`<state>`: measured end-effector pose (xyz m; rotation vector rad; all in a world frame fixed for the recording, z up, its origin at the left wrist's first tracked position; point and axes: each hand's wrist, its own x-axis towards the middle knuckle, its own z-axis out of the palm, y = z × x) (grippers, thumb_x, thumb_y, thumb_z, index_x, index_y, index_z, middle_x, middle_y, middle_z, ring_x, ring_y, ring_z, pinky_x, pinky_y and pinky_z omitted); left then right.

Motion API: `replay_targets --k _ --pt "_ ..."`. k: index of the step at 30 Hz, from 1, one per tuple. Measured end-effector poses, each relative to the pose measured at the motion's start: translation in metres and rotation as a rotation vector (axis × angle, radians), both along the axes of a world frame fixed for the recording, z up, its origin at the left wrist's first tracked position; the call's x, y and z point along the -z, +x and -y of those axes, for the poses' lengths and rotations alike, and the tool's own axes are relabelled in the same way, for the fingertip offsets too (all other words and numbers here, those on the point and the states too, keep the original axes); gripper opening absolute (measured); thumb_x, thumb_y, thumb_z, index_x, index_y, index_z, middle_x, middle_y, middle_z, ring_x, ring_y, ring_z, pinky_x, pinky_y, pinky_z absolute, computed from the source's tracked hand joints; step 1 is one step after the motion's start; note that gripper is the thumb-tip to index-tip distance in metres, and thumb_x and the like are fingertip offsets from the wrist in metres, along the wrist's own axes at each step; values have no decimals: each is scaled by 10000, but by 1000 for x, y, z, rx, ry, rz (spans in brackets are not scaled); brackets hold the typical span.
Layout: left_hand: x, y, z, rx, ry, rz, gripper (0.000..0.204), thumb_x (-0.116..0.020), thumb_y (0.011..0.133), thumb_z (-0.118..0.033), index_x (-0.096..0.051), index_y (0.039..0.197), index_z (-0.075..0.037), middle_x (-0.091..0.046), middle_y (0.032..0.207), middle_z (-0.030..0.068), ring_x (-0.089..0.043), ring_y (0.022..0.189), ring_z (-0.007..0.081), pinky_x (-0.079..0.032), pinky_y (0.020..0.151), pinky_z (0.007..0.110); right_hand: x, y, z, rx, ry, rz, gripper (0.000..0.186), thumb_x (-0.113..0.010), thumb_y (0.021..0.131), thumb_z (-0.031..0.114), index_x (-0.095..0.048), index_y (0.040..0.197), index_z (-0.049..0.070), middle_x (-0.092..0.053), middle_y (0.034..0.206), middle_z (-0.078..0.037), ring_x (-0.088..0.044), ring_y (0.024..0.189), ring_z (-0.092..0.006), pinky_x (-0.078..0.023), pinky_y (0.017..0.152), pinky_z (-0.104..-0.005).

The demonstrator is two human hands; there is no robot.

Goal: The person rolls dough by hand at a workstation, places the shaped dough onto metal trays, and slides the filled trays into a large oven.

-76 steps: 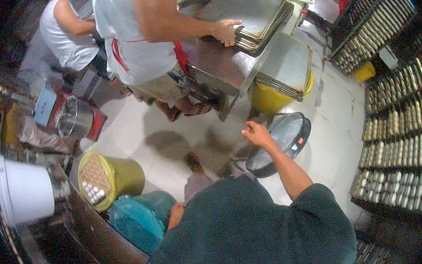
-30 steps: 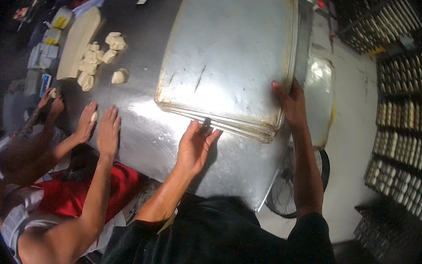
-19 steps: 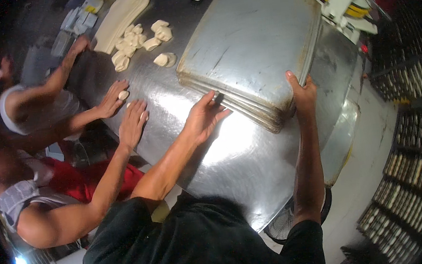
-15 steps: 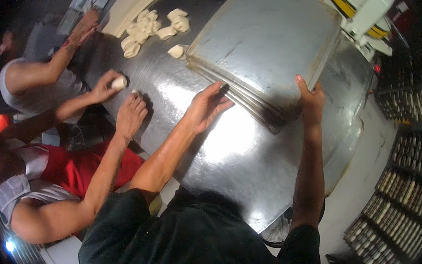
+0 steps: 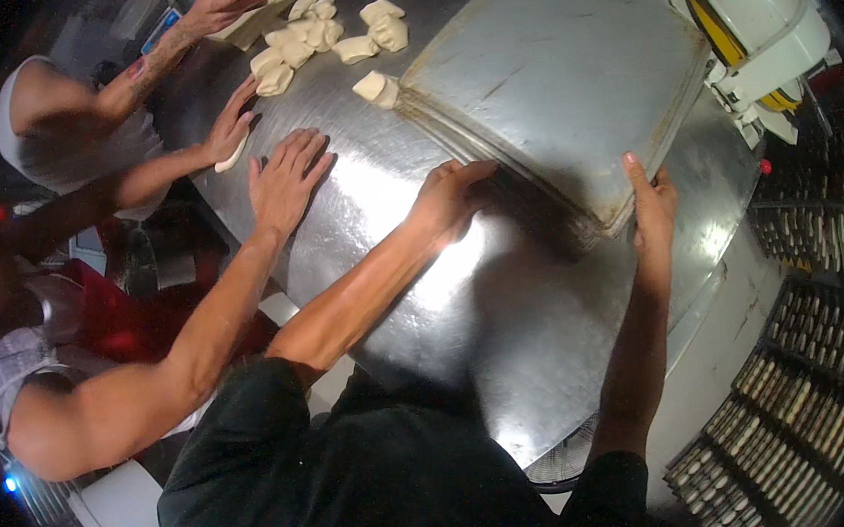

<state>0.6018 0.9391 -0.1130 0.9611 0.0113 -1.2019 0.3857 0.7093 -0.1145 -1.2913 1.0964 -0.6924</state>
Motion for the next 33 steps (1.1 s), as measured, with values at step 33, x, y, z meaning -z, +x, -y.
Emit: replay_targets --k 33 --pt "11 35 -136 406 306 1665 351 -674 836 -40 -642 1186 -39 -703 1079 179 -667 977 384 -514 877 498 -70 172 -187 -837 -753 -110 527 -743 774 139 -638 1274 6 -650 1181 -232 -615 1131 -428 -487 997 -491"
